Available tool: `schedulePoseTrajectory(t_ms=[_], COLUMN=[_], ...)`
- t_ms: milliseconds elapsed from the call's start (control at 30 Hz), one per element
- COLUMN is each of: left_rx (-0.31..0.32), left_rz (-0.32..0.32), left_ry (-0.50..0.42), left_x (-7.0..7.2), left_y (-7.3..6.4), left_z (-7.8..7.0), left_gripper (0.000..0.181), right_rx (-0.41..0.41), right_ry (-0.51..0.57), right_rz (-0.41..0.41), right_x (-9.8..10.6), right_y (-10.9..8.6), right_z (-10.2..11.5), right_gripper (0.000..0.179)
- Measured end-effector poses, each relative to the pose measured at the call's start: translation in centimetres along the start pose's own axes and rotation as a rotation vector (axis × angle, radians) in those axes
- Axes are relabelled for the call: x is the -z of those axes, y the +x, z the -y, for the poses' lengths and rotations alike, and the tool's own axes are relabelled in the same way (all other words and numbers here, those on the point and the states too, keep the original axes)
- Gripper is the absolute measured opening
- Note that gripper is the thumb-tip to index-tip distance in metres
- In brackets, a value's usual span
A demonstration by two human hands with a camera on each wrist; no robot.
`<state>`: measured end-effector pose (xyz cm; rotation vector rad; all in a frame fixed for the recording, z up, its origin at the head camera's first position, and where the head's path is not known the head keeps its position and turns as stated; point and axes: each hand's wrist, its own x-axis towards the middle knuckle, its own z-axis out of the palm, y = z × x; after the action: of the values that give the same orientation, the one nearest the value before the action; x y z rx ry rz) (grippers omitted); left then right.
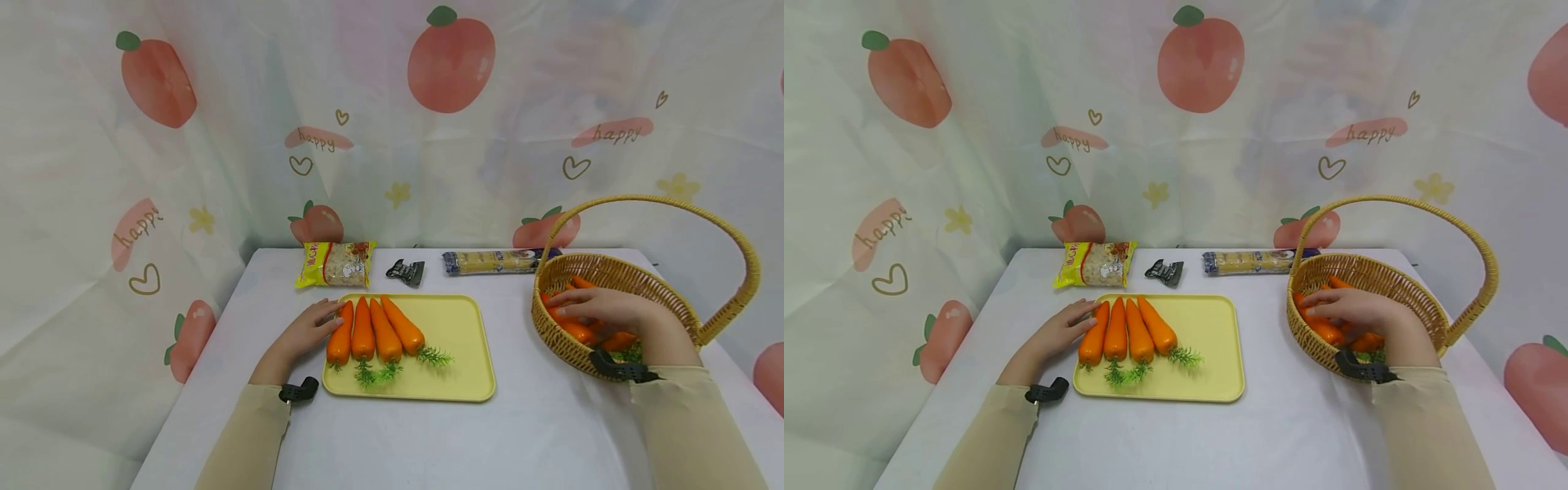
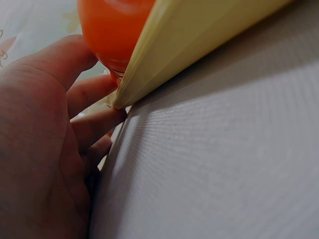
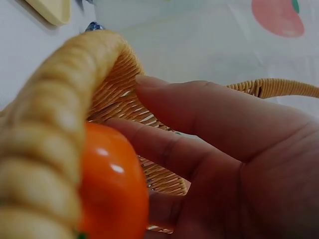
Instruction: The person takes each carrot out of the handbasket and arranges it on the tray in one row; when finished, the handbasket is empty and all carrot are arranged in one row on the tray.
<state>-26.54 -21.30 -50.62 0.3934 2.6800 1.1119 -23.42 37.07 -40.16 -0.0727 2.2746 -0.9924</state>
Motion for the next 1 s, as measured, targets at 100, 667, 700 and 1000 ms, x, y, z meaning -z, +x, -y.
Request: schedulePoseTrajectory(t_ms=[100, 667, 700, 1000], left_rx=[0.002, -0.002, 0.0, -0.003], left_rz=[0.003, 0.005, 0.006, 0.008], left_ry=[-0.001, 0.003, 0.003, 0.007], left_x=[0.1, 0.2, 0.3, 0.3], left_y=[-0.1, -0.2, -0.2, -0.4], left_z=[-0.1, -0.4, -0.4, -0.6], left_gripper=[0.057, 0.057, 0.057, 0.057], right_rx=[0.002, 0.025, 0.025, 0.007], right_ry=[0.034, 0.048, 0.043, -0.013], right_rz=[0.006, 0.035, 0.033, -0.019], right_x=[0.0, 0.5, 0.5, 0.8], right_y=[-0.1, -0.7, -0.7, -1.4], right_z=[0.0, 0.2, 0.3, 0.3], right_gripper=[0.06, 0.063, 0.063, 0.061])
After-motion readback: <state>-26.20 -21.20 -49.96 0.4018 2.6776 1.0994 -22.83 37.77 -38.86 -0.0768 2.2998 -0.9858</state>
